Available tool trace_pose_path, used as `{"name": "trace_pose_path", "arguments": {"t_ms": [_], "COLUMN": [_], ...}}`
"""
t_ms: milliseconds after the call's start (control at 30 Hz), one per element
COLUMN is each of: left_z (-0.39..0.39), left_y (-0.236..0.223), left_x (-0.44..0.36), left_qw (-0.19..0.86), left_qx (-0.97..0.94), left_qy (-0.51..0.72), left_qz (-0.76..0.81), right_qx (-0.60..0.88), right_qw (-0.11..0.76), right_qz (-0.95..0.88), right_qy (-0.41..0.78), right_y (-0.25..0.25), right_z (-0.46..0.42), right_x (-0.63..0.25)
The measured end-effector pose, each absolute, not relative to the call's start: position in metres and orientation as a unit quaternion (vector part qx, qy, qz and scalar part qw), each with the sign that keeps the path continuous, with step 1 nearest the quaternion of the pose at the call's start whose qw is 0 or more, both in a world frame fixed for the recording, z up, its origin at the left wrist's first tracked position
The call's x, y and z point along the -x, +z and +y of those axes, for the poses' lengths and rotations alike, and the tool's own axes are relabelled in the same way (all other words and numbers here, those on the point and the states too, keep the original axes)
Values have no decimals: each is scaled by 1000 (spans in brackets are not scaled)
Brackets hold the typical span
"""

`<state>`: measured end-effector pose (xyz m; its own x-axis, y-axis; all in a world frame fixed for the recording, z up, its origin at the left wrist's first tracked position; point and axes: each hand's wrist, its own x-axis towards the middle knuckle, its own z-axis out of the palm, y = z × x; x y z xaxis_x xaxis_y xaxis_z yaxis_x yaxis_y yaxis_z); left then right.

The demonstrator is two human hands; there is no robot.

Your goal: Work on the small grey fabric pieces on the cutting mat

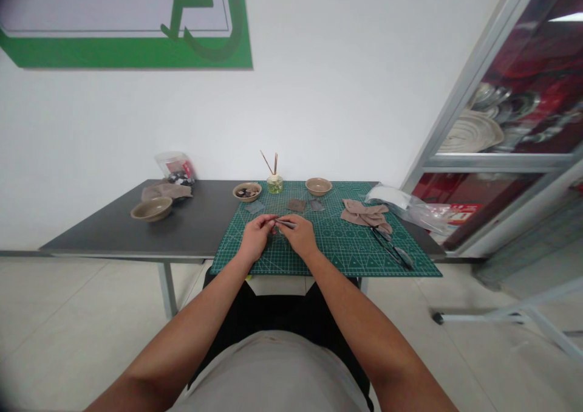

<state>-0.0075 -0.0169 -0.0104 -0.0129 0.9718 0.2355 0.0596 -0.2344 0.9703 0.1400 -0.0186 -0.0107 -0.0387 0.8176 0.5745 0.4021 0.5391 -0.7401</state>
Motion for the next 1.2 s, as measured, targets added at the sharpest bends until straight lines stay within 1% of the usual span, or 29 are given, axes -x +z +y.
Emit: {"name": "trace_pose_path", "arguments": {"t_ms": [200,467,800,1000,1200], "left_z": [-18,-16,-17,-15,-17], "left_y": [-9,-12,-12,-13,-11], "left_x": [8,8,8,8,8], "left_qw": [431,445,438,429,435], "left_qx": [-557,-550,-561,-561,-550], "left_qy": [542,551,545,544,548], "left_qz": [459,442,443,452,457], "right_qx": [452,451,452,449,450], "right_qw": [511,513,519,513,523], "right_qz": [-707,-707,-694,-703,-684], "right_qy": [185,183,210,202,238], "right_y": [-9,-9,-13,-10,-10], "right_z": [-21,-20,-17,-18,-18], "right_x": [-138,-138,-139,-139,-141]}}
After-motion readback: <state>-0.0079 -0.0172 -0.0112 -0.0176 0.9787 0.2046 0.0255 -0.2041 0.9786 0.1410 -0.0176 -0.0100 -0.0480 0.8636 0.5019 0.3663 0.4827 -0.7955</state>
